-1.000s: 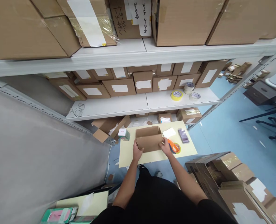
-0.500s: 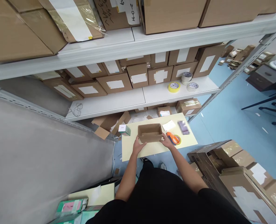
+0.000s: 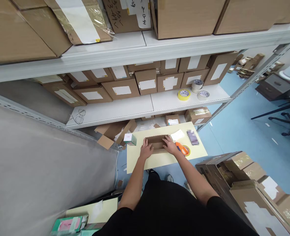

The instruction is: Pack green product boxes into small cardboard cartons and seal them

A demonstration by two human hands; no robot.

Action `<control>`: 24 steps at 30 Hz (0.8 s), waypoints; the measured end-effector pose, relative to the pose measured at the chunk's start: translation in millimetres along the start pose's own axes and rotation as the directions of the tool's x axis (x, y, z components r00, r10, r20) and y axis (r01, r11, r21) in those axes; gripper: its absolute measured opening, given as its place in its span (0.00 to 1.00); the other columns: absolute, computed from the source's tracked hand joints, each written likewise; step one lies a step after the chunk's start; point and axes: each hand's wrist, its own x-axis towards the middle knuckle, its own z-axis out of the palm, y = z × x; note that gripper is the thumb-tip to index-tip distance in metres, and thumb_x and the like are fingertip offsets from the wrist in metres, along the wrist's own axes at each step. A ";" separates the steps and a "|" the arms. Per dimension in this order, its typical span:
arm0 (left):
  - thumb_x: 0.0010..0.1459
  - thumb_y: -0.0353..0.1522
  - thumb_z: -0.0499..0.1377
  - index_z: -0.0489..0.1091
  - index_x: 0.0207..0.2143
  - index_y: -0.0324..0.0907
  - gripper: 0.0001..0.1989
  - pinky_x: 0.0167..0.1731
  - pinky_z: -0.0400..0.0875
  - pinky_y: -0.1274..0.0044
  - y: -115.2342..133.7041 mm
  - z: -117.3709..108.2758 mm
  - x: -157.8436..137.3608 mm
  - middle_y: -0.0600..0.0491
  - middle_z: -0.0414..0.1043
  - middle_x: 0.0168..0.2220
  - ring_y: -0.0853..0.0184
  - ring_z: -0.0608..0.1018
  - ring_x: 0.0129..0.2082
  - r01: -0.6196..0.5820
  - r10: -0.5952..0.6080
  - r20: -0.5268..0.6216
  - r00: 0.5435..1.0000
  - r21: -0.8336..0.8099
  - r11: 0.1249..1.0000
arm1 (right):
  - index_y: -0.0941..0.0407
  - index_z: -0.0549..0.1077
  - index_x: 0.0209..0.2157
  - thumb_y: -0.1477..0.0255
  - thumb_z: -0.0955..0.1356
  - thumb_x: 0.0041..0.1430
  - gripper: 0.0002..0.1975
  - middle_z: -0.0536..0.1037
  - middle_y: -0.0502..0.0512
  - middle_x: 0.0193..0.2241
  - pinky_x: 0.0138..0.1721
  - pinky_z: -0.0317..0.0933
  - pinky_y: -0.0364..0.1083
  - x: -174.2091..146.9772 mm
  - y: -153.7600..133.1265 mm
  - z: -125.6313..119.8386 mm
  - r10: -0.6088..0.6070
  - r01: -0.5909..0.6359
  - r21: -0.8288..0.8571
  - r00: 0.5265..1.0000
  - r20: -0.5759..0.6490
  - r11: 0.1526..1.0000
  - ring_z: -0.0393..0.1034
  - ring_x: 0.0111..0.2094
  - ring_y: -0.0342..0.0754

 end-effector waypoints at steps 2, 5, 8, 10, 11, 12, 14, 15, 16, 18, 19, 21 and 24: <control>0.67 0.47 0.56 0.76 0.53 0.45 0.21 0.68 0.49 0.48 -5.4 1.2 -3.6 0.44 0.49 0.75 0.50 0.38 0.76 -0.033 0.033 0.013 0.999 -0.014 0.999 | 0.57 0.71 0.64 0.76 0.71 0.55 0.33 0.59 0.63 0.71 0.72 0.47 0.65 4.0 2.1 -0.6 -0.011 0.012 -0.039 1.000 0.022 0.999 0.43 0.74 0.64; 0.60 0.52 0.62 0.78 0.50 0.46 0.24 0.69 0.43 0.48 -11.4 -0.8 -11.7 0.45 0.51 0.74 0.48 0.36 0.76 -0.116 0.116 0.031 0.993 -0.001 0.993 | 0.55 0.68 0.66 0.76 0.71 0.54 0.36 0.56 0.60 0.73 0.72 0.45 0.66 5.0 3.8 -0.3 -0.017 0.020 -0.093 0.999 0.030 0.995 0.38 0.75 0.64; 0.53 0.46 0.70 0.79 0.49 0.47 0.23 0.70 0.42 0.49 -15.3 -1.8 -19.0 0.46 0.54 0.73 0.46 0.38 0.76 -0.174 0.174 0.011 0.985 -0.003 0.985 | 0.54 0.65 0.68 0.74 0.71 0.55 0.38 0.54 0.59 0.73 0.72 0.45 0.67 0.0 5.3 1.1 -0.020 0.024 -0.136 0.999 0.030 0.990 0.37 0.75 0.64; 0.54 0.40 0.70 0.80 0.46 0.47 0.17 0.70 0.46 0.49 -17.0 0.0 -22.1 0.46 0.57 0.72 0.44 0.41 0.76 -0.179 0.178 -0.030 0.984 -0.052 0.982 | 0.53 0.64 0.69 0.73 0.70 0.56 0.38 0.53 0.58 0.74 0.72 0.46 0.67 -5.6 6.3 2.0 -0.024 0.029 -0.164 0.999 0.031 0.986 0.36 0.76 0.64; 0.56 0.38 0.69 0.81 0.44 0.47 0.13 0.69 0.48 0.49 -17.6 1.5 -23.1 0.46 0.59 0.71 0.44 0.42 0.76 -0.179 0.175 -0.053 0.983 -0.082 0.980 | 0.53 0.63 0.69 0.72 0.70 0.57 0.37 0.52 0.58 0.74 0.71 0.46 0.67 -8.6 6.6 2.3 -0.024 0.029 -0.178 0.999 0.031 0.984 0.35 0.76 0.64; 0.57 0.37 0.68 0.82 0.42 0.47 0.10 0.69 0.50 0.49 -18.1 3.1 -23.9 0.46 0.61 0.70 0.44 0.43 0.76 -0.180 0.173 -0.072 0.982 -0.107 0.978 | 0.52 0.63 0.69 0.72 0.70 0.58 0.37 0.52 0.58 0.74 0.71 0.47 0.67 -11.4 6.6 2.5 -0.023 0.029 -0.191 0.999 0.033 0.981 0.35 0.76 0.64; 0.60 0.35 0.65 0.83 0.39 0.47 0.07 0.67 0.55 0.50 -18.7 6.1 -25.1 0.47 0.63 0.69 0.45 0.43 0.76 -0.185 0.175 -0.090 0.980 -0.126 0.975 | 0.51 0.62 0.70 0.73 0.69 0.59 0.37 0.50 0.57 0.75 0.71 0.48 0.67 -15.8 5.9 2.5 -0.025 0.032 -0.214 0.999 0.038 0.976 0.34 0.76 0.64; 0.62 0.34 0.63 0.83 0.39 0.47 0.07 0.67 0.56 0.51 -19.0 7.1 -25.7 0.47 0.64 0.68 0.46 0.43 0.76 -0.191 0.181 -0.090 0.979 -0.117 0.974 | 0.51 0.62 0.70 0.73 0.68 0.59 0.37 0.49 0.57 0.75 0.70 0.48 0.67 -17.2 5.3 2.4 -0.027 0.036 -0.225 0.999 0.043 0.974 0.33 0.76 0.63; 0.63 0.34 0.62 0.83 0.38 0.47 0.08 0.66 0.58 0.51 -19.2 7.8 -26.1 0.47 0.65 0.68 0.47 0.42 0.76 -0.198 0.190 -0.087 0.978 -0.102 0.975 | 0.51 0.62 0.70 0.73 0.68 0.60 0.36 0.49 0.57 0.75 0.70 0.49 0.66 -17.9 4.6 2.2 -0.031 0.041 -0.235 0.998 0.048 0.971 0.33 0.76 0.63; 0.65 0.31 0.59 0.82 0.37 0.46 0.10 0.65 0.60 0.52 -19.6 8.2 -26.6 0.46 0.67 0.66 0.49 0.41 0.76 -0.212 0.206 -0.081 0.975 -0.072 0.975 | 0.51 0.62 0.70 0.73 0.67 0.61 0.35 0.48 0.57 0.75 0.70 0.49 0.66 -17.8 3.4 1.8 -0.036 0.050 -0.254 0.998 0.058 0.966 0.33 0.76 0.62; 0.65 0.30 0.58 0.82 0.36 0.46 0.11 0.64 0.60 0.52 -19.7 8.0 -26.5 0.45 0.68 0.65 0.50 0.41 0.76 -0.217 0.212 -0.078 0.974 -0.065 0.974 | 0.51 0.62 0.70 0.73 0.67 0.61 0.35 0.48 0.57 0.75 0.70 0.50 0.65 -17.0 3.0 1.6 -0.039 0.054 -0.261 0.997 0.062 0.964 0.33 0.76 0.62; 0.64 0.27 0.57 0.81 0.34 0.45 0.12 0.64 0.61 0.53 -19.7 7.8 -25.8 0.45 0.70 0.64 0.51 0.40 0.76 -0.214 0.209 -0.080 0.975 -0.064 0.975 | 0.51 0.62 0.70 0.73 0.67 0.61 0.35 0.49 0.56 0.75 0.70 0.49 0.65 -15.0 2.6 1.7 -0.045 0.059 -0.267 0.997 0.060 0.962 0.32 0.76 0.61; 0.61 0.25 0.59 0.79 0.31 0.43 0.10 0.65 0.60 0.53 -18.5 8.4 -24.6 0.45 0.66 0.67 0.51 0.41 0.76 -0.205 0.197 -0.103 0.975 -0.067 0.977 | 0.51 0.62 0.70 0.73 0.67 0.61 0.35 0.50 0.57 0.75 0.71 0.49 0.65 -13.2 2.8 2.1 -0.059 0.068 -0.257 0.997 0.044 0.964 0.32 0.76 0.61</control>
